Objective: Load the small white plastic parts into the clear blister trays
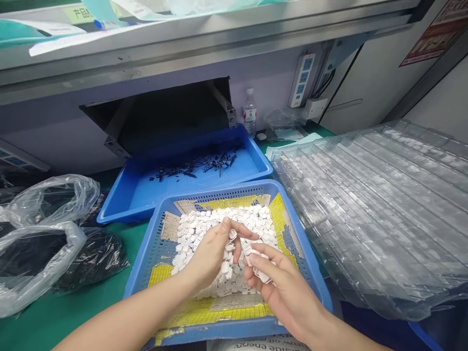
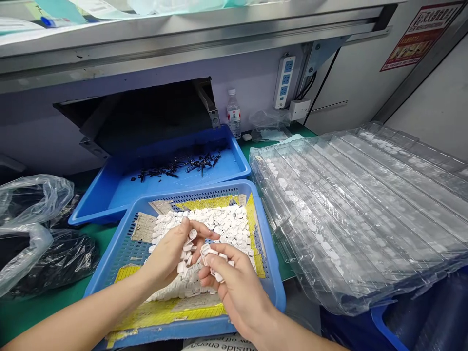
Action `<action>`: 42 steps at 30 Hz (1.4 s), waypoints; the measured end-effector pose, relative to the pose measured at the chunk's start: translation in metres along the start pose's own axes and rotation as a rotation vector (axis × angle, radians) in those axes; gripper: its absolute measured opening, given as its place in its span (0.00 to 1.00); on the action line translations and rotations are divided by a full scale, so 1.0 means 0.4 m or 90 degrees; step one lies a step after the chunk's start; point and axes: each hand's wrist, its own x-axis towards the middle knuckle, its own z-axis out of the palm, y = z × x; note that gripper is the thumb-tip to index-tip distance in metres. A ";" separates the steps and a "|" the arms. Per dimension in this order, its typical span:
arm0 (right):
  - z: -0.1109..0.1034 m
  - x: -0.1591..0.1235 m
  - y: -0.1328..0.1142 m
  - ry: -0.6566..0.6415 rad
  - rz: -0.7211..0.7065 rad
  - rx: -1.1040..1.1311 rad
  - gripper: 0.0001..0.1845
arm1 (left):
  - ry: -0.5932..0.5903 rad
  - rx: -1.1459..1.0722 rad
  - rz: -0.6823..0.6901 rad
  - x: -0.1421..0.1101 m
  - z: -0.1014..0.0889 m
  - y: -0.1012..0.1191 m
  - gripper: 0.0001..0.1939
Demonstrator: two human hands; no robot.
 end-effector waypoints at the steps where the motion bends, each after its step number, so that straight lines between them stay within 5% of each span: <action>1: -0.003 -0.001 -0.002 -0.017 -0.004 0.030 0.07 | 0.000 -0.037 -0.016 0.004 -0.003 0.002 0.24; 6: -0.008 -0.007 -0.008 -0.109 -0.038 0.041 0.09 | -0.024 -0.131 -0.103 0.009 -0.010 0.004 0.27; 13: -0.003 -0.001 -0.006 0.010 -0.009 -0.141 0.12 | -0.001 -0.093 -0.192 0.005 -0.005 -0.006 0.30; 21: 0.013 0.000 -0.008 -0.005 -0.008 -0.233 0.14 | -0.087 0.124 0.094 -0.020 -0.005 -0.011 0.27; 31: 0.016 0.007 -0.003 -0.031 -0.040 -0.263 0.15 | -0.196 0.246 0.189 -0.027 -0.012 -0.042 0.27; 34: 0.019 0.007 -0.006 -0.017 -0.022 -0.236 0.12 | -0.119 0.296 0.228 -0.028 -0.009 -0.027 0.31; 39: 0.009 0.010 -0.015 0.001 0.014 0.013 0.09 | -0.069 0.106 -0.014 -0.017 -0.006 -0.015 0.32; 42: -0.007 0.009 -0.025 -0.061 0.030 0.216 0.08 | -0.035 -0.062 -0.099 0.000 -0.010 -0.011 0.30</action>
